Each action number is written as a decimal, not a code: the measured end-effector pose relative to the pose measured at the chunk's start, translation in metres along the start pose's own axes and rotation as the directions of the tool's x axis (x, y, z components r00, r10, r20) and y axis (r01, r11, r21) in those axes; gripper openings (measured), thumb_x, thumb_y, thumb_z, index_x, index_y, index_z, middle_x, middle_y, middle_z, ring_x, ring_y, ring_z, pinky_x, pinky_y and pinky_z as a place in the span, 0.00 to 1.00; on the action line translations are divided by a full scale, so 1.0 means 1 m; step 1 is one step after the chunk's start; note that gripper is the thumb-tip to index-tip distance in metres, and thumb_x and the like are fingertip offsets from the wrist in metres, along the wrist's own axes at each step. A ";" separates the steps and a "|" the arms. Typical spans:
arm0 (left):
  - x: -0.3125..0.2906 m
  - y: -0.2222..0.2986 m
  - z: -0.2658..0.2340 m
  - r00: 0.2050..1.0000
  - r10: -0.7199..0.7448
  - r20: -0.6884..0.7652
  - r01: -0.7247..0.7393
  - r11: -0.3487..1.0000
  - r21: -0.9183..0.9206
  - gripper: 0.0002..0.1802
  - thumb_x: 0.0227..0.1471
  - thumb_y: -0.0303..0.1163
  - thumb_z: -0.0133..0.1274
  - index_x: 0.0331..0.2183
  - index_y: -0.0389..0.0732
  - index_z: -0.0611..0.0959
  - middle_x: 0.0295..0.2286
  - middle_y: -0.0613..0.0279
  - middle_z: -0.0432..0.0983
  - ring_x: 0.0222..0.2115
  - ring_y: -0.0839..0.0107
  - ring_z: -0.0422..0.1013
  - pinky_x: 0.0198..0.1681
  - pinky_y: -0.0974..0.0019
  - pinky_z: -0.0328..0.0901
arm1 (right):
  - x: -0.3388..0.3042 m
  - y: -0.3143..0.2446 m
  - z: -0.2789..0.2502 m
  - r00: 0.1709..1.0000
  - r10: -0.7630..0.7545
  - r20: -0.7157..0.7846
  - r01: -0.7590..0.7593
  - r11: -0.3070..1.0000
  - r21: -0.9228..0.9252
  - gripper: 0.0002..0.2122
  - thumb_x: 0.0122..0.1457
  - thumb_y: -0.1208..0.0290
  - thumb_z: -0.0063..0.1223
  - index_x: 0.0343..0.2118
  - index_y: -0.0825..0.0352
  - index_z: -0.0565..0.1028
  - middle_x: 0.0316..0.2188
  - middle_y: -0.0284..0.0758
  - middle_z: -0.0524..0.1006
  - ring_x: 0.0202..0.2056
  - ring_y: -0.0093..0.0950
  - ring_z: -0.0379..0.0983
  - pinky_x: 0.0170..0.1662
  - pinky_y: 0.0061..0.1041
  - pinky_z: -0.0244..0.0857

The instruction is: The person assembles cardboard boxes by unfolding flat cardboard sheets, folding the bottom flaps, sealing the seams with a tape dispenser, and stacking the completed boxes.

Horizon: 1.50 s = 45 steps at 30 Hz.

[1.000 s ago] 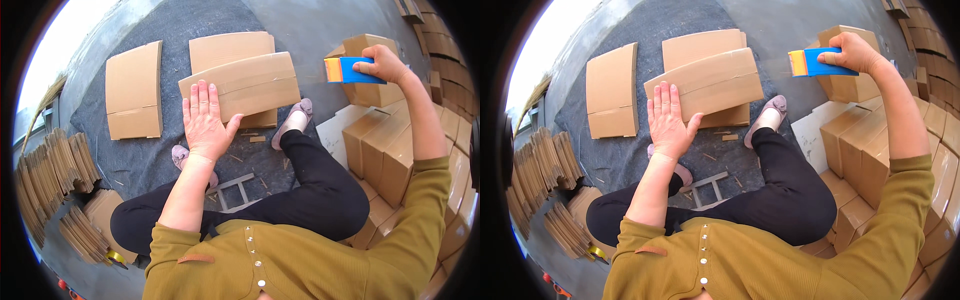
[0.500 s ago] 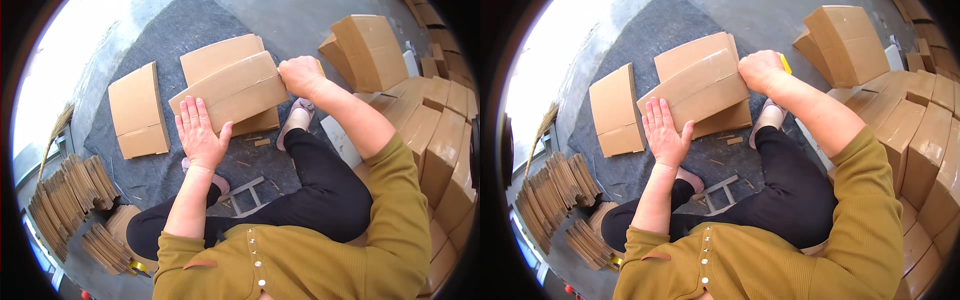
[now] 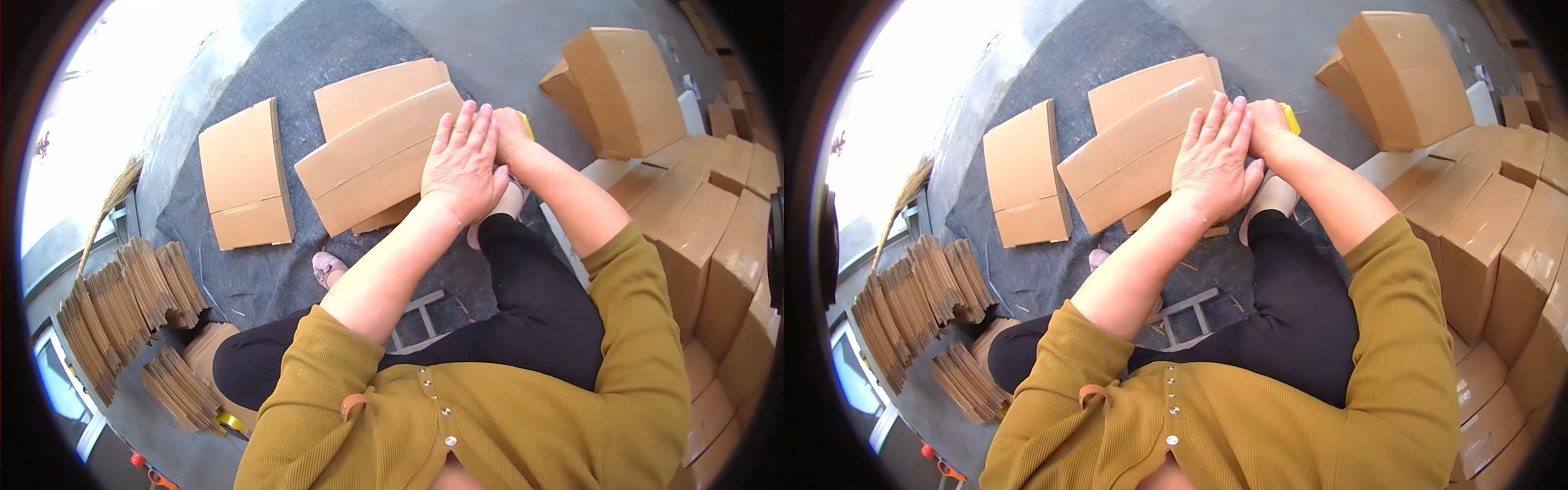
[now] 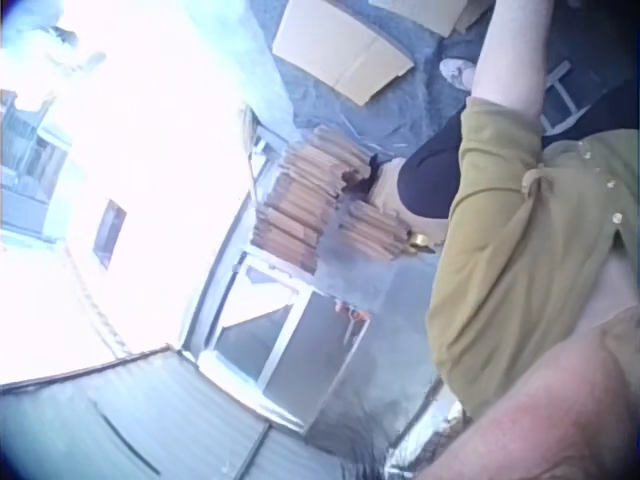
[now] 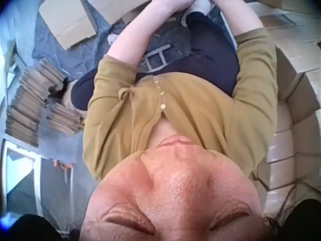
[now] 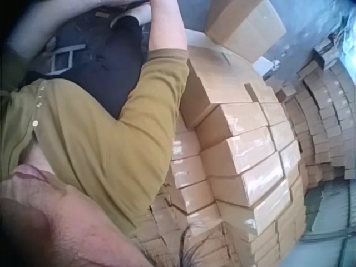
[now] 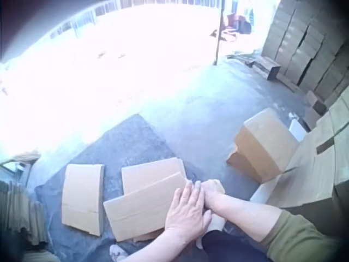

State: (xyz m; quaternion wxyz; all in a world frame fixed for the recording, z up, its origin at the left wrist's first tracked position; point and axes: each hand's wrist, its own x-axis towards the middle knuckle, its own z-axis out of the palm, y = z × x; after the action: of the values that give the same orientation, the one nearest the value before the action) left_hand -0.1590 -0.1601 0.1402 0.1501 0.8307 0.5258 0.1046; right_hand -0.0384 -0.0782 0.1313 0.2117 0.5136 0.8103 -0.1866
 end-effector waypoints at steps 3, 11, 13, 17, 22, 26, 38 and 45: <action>0.001 -0.004 -0.007 0.992 0.128 -0.017 -0.128 0.951 -0.283 0.34 0.54 0.41 0.52 0.61 0.40 0.68 0.63 0.56 0.59 0.66 0.57 0.50 0.69 0.48 0.41 | 0.036 0.014 0.066 0.978 -0.184 0.101 0.205 0.941 -0.268 0.14 0.66 0.60 0.42 0.48 0.53 0.77 0.43 0.33 0.82 0.47 0.30 0.79 0.44 0.31 0.74; -0.158 -0.100 -0.061 0.538 -0.727 -0.426 0.520 0.684 -0.511 0.36 0.59 0.33 0.55 0.62 0.30 0.59 0.64 0.45 0.51 0.64 0.53 0.53 0.66 0.57 0.49 | -0.040 0.005 0.015 1.000 0.006 0.010 -0.006 0.998 0.068 0.13 0.54 0.72 0.56 0.43 0.65 0.77 0.38 0.39 0.83 0.41 0.35 0.81 0.40 0.35 0.74; -0.180 -0.116 -0.052 0.367 -0.923 0.113 0.454 0.071 -0.888 0.36 0.62 0.41 0.53 0.63 0.36 0.59 0.64 0.50 0.51 0.63 0.56 0.53 0.65 0.53 0.49 | -0.065 -0.003 -0.004 0.998 -0.059 0.019 0.054 0.978 0.201 0.16 0.50 0.67 0.61 0.42 0.67 0.76 0.39 0.42 0.82 0.43 0.39 0.80 0.43 0.36 0.73; -0.155 -0.091 -0.049 0.343 -0.809 0.478 0.570 -0.225 -0.790 0.28 0.64 0.45 0.48 0.62 0.49 0.65 0.60 0.62 0.61 0.55 0.64 0.63 0.54 0.48 0.61 | -0.071 0.002 -0.001 0.986 -0.167 0.020 0.136 0.858 0.495 0.27 0.47 0.50 0.66 0.37 0.74 0.79 0.37 0.49 0.81 0.43 0.44 0.78 0.46 0.38 0.71; -0.112 -0.060 -0.048 0.694 -0.713 0.097 0.304 0.169 -0.938 0.24 0.66 0.36 0.46 0.61 0.44 0.67 0.48 0.66 0.74 0.47 0.76 0.69 0.48 0.66 0.66 | -0.120 0.030 0.000 0.953 0.230 -0.199 -0.007 0.672 0.741 0.28 0.60 0.47 0.50 0.49 0.71 0.74 0.37 0.48 0.81 0.42 0.46 0.77 0.46 0.41 0.69; -0.030 -0.007 -0.071 0.870 -0.439 -0.223 0.044 0.520 -0.853 0.27 0.64 0.27 0.46 0.63 0.42 0.63 0.51 0.61 0.67 0.50 0.75 0.66 0.50 0.67 0.66 | -0.212 0.051 -0.007 0.657 0.634 -0.408 0.097 0.466 0.880 0.24 0.63 0.60 0.51 0.58 0.67 0.67 0.32 0.44 0.81 0.36 0.39 0.80 0.41 0.35 0.71; 0.161 0.130 0.034 0.970 -0.100 0.220 0.241 0.360 -0.901 0.42 0.60 0.34 0.53 0.68 0.40 0.50 0.58 0.51 0.66 0.43 0.72 0.71 0.45 0.70 0.67 | -0.226 0.157 0.105 0.319 0.932 -0.173 -0.155 0.232 0.960 0.28 0.61 0.61 0.54 0.61 0.71 0.64 0.19 0.41 0.75 0.26 0.34 0.74 0.35 0.32 0.67; 0.013 0.011 0.090 0.853 -0.367 0.371 0.500 0.372 -0.782 0.24 0.61 0.30 0.52 0.57 0.34 0.72 0.53 0.52 0.73 0.52 0.66 0.70 0.55 0.65 0.65 | -0.215 0.104 0.122 0.471 0.869 -0.154 -0.006 0.178 0.984 0.20 0.58 0.66 0.58 0.51 0.72 0.74 0.15 0.32 0.70 0.20 0.19 0.66 0.27 0.25 0.62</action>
State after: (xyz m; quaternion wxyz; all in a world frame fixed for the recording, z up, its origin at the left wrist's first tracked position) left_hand -0.1148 -0.1656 0.0603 0.5980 0.4804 0.5901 0.2517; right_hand 0.1576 -0.2619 0.1347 -0.3990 0.7967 0.3445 -0.2956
